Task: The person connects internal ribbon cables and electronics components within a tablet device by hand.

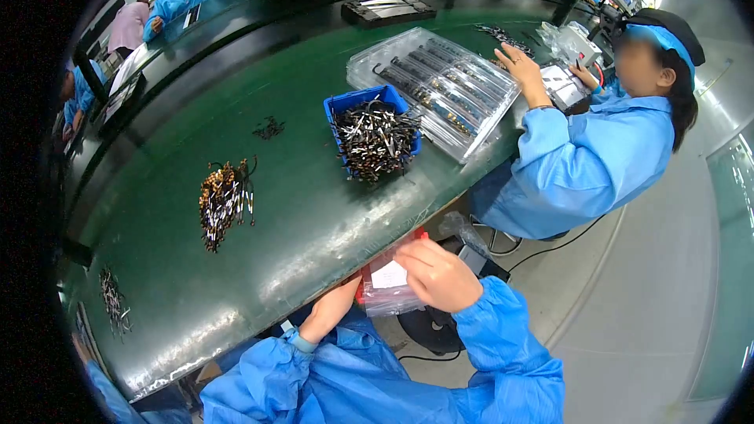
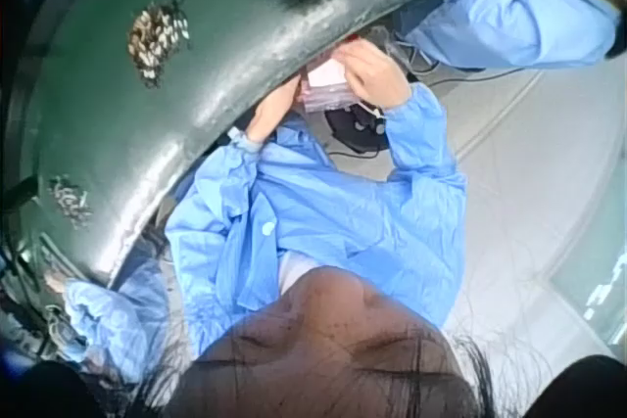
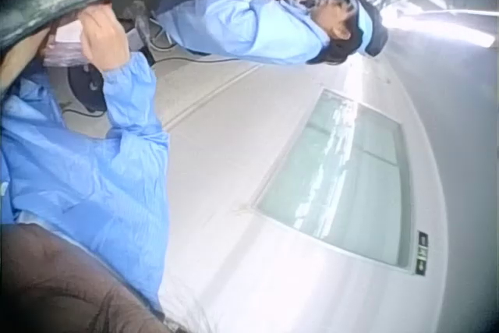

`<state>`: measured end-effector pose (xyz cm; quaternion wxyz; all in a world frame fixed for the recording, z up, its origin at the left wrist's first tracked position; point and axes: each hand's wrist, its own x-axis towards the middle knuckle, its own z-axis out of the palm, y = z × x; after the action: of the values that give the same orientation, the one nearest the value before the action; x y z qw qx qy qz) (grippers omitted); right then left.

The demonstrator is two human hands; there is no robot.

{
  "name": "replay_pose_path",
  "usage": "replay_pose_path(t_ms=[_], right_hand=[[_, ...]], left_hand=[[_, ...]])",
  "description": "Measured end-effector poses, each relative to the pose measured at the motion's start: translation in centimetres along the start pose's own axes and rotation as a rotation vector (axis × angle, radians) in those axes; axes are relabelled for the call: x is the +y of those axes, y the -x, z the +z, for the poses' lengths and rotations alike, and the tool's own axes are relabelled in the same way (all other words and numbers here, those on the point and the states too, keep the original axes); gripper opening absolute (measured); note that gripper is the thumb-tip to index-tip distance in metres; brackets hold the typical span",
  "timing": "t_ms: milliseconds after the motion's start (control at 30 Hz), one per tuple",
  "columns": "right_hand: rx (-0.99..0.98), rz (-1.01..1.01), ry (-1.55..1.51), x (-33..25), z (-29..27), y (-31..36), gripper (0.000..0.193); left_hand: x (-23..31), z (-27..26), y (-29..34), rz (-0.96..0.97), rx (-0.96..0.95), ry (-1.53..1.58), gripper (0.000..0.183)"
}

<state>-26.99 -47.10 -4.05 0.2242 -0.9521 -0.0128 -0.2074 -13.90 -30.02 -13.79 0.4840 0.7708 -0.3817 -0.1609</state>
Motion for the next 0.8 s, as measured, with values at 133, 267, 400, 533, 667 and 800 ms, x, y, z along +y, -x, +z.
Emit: replay_pose_path(t_ms=[133,267,400,533,667,800], right_hand=[[0.071,0.239,-0.100,0.2,0.2,1.2,0.012],[0.095,0.331,-0.100,-0.5,-0.5,0.5,0.012],[0.199,0.312,-0.200,-1.2,-2.4,-1.0,0.013],[0.263,0.303,-0.180,-1.3,-4.8,-4.0,0.010],[0.151,0.168,-0.042,-0.1,-6.6,-12.3,0.023],[0.019,-0.034,0.091,6.9,-4.6,-21.4,0.024]], left_hand=[[0.5,-0.5,-0.1,-0.014,-0.022,0.064,0.022],[0.6,-1.0,1.1,-0.056,-0.051,0.032,0.022],[3.0,-4.6,2.6,-0.248,-0.420,0.069,0.019],[5.4,-7.1,5.3,-0.078,-0.347,0.078,0.021],[8.9,-10.7,6.5,-0.135,-0.405,0.013,0.022],[11.3,-15.5,6.5,0.019,-0.366,0.023,0.033]])
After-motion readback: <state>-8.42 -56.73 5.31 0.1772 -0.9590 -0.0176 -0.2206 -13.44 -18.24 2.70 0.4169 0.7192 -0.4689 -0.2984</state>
